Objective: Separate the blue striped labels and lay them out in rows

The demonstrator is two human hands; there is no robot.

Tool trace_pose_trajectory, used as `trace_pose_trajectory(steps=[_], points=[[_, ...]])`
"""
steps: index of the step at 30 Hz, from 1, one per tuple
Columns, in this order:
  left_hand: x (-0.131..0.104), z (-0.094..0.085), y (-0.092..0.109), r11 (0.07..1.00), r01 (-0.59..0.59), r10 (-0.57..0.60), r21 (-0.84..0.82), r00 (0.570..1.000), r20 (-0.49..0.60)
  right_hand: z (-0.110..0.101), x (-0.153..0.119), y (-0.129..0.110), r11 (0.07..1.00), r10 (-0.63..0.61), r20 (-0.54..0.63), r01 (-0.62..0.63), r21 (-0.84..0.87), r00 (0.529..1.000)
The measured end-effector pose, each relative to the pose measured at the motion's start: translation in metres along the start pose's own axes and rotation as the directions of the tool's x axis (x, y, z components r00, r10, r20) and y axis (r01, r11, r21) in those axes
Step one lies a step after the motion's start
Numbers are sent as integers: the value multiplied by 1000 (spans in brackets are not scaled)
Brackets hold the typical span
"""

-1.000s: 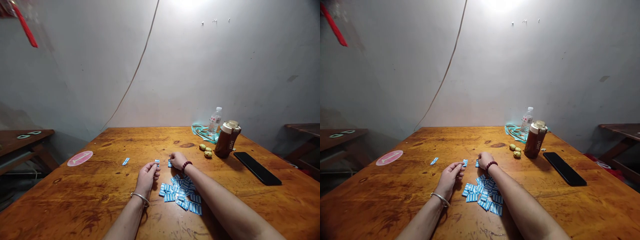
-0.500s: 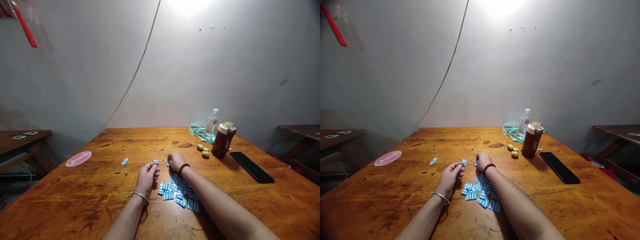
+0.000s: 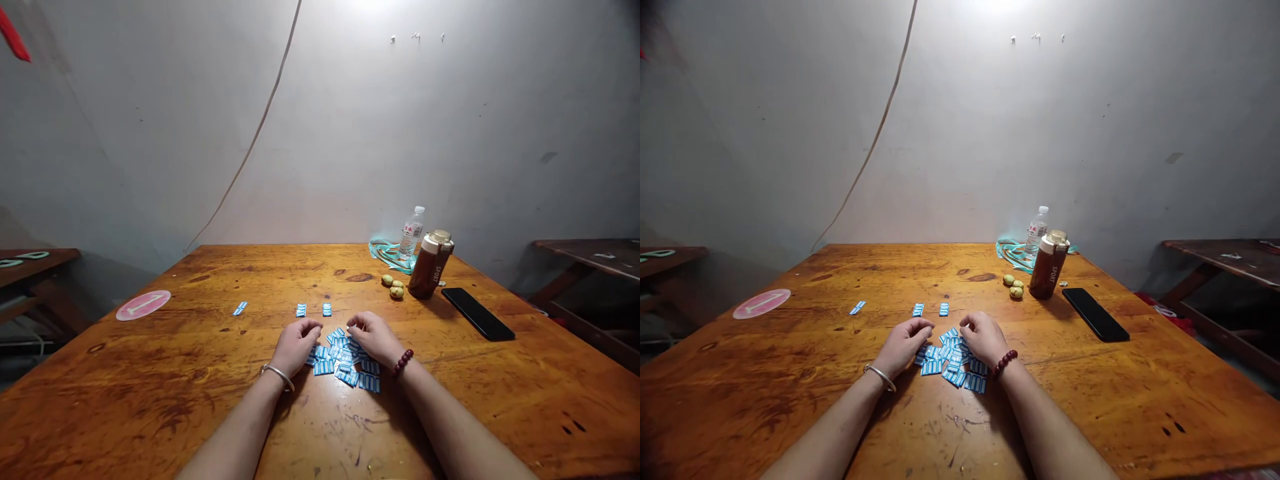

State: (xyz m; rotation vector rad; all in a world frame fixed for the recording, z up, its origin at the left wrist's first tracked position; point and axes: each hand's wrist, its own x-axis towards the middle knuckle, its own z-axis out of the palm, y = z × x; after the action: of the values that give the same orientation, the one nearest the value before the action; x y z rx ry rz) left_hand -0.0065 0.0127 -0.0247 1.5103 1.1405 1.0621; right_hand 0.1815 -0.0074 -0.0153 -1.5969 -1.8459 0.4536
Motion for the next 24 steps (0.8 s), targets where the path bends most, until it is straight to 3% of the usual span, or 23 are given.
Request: trace_pose_trajectory(steps=[4, 7, 13, 17, 20, 24], points=[[-3, 1, -2, 997, -32, 31, 77, 999, 24, 6, -9, 1, 991, 5, 49, 1, -137, 999], [-3, 0, 0, 995, -33, 31, 99, 999, 15, 8, -8, 2, 993, -23, 58, 29, -117, 998], [-3, 2, 2, 996, -6, 4, 94, 1000, 25, 5, -6, 1, 981, -2, 53, -9, 195, 999], [-8, 5, 8, 995, -39, 33, 96, 997, 65, -1, -6, -8, 879, 72, 83, -102, 466, 994], [-12, 9, 17, 1000, -21, 21, 2, 989, 147, -3, -8, -15, 786, 107, 130, -164, 596, 986], [-15, 14, 21, 984, 69, -33, -166, 977, 209, 2, -12, -20, 710, 47, 239, -200, 675, 970]])
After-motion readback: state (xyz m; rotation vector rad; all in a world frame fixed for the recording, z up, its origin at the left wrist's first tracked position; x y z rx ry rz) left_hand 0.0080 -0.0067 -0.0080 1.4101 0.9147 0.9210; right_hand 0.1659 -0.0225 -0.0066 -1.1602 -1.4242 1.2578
